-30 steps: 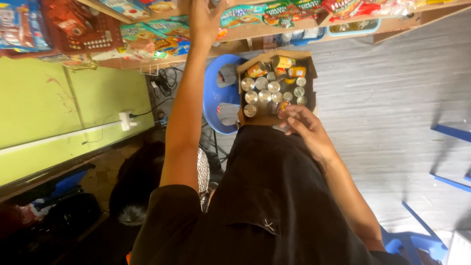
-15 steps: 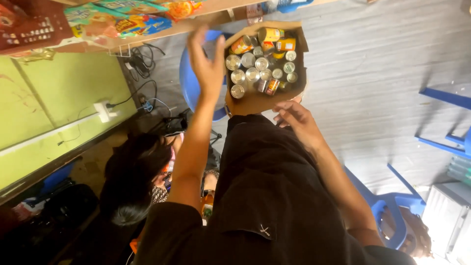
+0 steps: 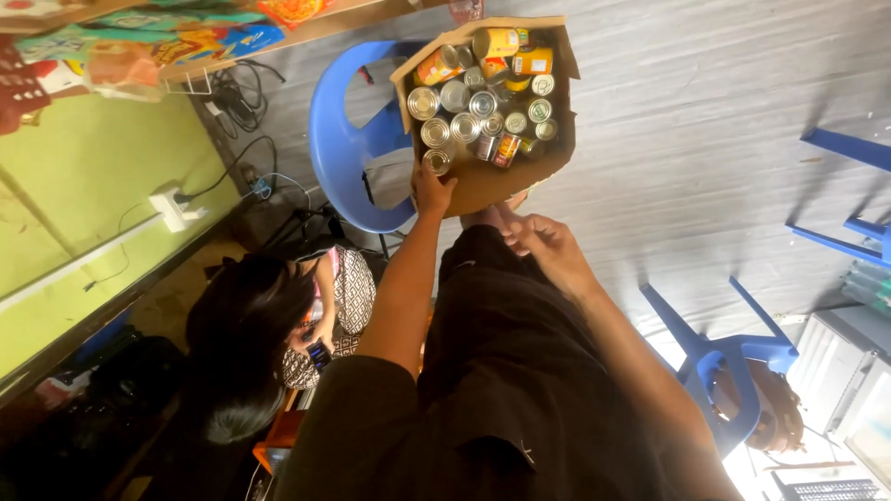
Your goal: Organizing and restocking canned goods on grocery store shelves from a cardboard box.
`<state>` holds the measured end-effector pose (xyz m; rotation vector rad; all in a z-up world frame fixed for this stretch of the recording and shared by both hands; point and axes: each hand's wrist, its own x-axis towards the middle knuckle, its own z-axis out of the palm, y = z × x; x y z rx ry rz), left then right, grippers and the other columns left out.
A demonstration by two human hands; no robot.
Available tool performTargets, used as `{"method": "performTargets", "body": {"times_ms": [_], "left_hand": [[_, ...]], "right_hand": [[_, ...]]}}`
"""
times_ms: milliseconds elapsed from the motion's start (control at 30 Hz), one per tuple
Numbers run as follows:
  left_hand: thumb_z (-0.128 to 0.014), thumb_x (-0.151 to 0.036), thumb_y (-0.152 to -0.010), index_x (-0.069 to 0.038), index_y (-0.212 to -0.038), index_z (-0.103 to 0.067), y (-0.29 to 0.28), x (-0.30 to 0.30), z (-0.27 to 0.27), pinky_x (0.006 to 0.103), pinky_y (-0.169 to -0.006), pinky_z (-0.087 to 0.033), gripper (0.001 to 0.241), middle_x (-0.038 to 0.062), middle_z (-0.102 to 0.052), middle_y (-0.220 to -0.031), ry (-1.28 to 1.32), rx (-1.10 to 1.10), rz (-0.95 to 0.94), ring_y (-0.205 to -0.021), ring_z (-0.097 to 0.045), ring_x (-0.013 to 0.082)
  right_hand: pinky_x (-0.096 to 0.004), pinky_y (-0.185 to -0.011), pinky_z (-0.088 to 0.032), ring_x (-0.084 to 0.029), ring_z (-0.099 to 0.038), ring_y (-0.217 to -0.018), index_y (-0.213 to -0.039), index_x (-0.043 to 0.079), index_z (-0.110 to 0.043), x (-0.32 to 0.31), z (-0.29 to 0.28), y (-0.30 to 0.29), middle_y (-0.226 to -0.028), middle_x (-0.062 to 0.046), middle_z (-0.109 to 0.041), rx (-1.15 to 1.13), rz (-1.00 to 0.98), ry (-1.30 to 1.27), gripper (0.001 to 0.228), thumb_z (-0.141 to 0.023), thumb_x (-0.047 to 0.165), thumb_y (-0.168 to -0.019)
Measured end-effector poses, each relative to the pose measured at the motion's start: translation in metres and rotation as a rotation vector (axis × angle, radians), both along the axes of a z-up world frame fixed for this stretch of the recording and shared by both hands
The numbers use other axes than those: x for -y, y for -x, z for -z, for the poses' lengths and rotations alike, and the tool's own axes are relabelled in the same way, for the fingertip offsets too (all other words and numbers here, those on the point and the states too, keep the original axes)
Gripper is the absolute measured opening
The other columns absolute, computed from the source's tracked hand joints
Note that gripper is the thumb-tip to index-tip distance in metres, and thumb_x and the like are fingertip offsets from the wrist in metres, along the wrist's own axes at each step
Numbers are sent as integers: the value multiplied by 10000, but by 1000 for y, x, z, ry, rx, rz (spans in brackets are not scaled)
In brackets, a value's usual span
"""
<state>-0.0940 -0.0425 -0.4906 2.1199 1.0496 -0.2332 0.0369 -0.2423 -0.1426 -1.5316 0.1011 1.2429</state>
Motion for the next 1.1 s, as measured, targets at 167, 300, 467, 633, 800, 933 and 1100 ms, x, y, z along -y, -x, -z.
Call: {"method": "performTargets", "body": {"times_ms": [167, 300, 467, 633, 800, 933, 1100], "left_hand": [[-874, -187, -765, -53, -1572, -226, -17, -1, -6, 439, -1089, -467, 1045, 195, -465, -1500, 241, -264, -129, -1315, -539, 396], [-916, -179, -708, -38, -1461, -278, -35, 5, -15, 458, -1009, -478, 997, 182, -305, -1570, 12, -279, 5, -1292, -509, 429], [-807, -111, -837, -67, -1498, -350, -30, 5, 11, 486, -956, -529, 804, 179, -391, -1518, -45, -368, -77, -1174, -613, 418], [-894, -263, -741, -20, -1268, -494, -38, -9, -56, 459, -985, -509, 704, 219, -540, -1315, -80, -246, -108, -1181, -595, 421], [-964, -365, -661, 1, -1122, -555, -23, -21, -121, 492, -798, -558, 717, 242, -645, -1062, -142, 7, -82, -971, -654, 425], [-838, -402, -786, -54, -1001, -546, -24, -30, -228, 333, -444, -589, 502, 68, -672, -839, 486, 20, -312, -617, -673, 172], [-788, -380, -910, -49, -973, -468, -43, -32, -344, 275, -417, -535, 464, 26, -599, -765, 743, 122, -283, -575, -632, 106]], "right_hand": [[-276, -705, -485, -113, -622, -866, -1071, 51, -649, 0, -8, -4, -1016, -41, -725, -46, -22, 92, 225, -600, 267, -1035], [-264, -810, -540, -118, -672, -962, -1127, 55, -611, 23, 9, 11, -1080, -38, -730, 2, 47, 16, 186, -595, 210, -1025], [-289, -798, -544, -140, -679, -965, -1124, 40, -611, 57, 25, 36, -1082, -64, -736, -14, 114, 55, 184, -623, 185, -1012], [-285, -792, -552, -134, -685, -953, -1106, 55, -630, 71, 12, 36, -1076, -58, -741, -18, 83, 144, 178, -622, 204, -1008], [-269, -793, -548, -123, -681, -955, -1088, 50, -619, 73, 19, 37, -1079, -55, -742, 7, 70, 106, 179, -626, 214, -1015], [-288, -725, -490, -160, -588, -850, -1154, 35, -634, 58, 26, 33, -1007, -110, -695, -17, 118, 58, 215, -641, 224, -1053], [-269, -796, -568, -135, -650, -984, -1371, 68, -521, 21, -5, 14, -1234, -115, -622, 101, 225, -114, 409, -663, 166, -1000]]}}
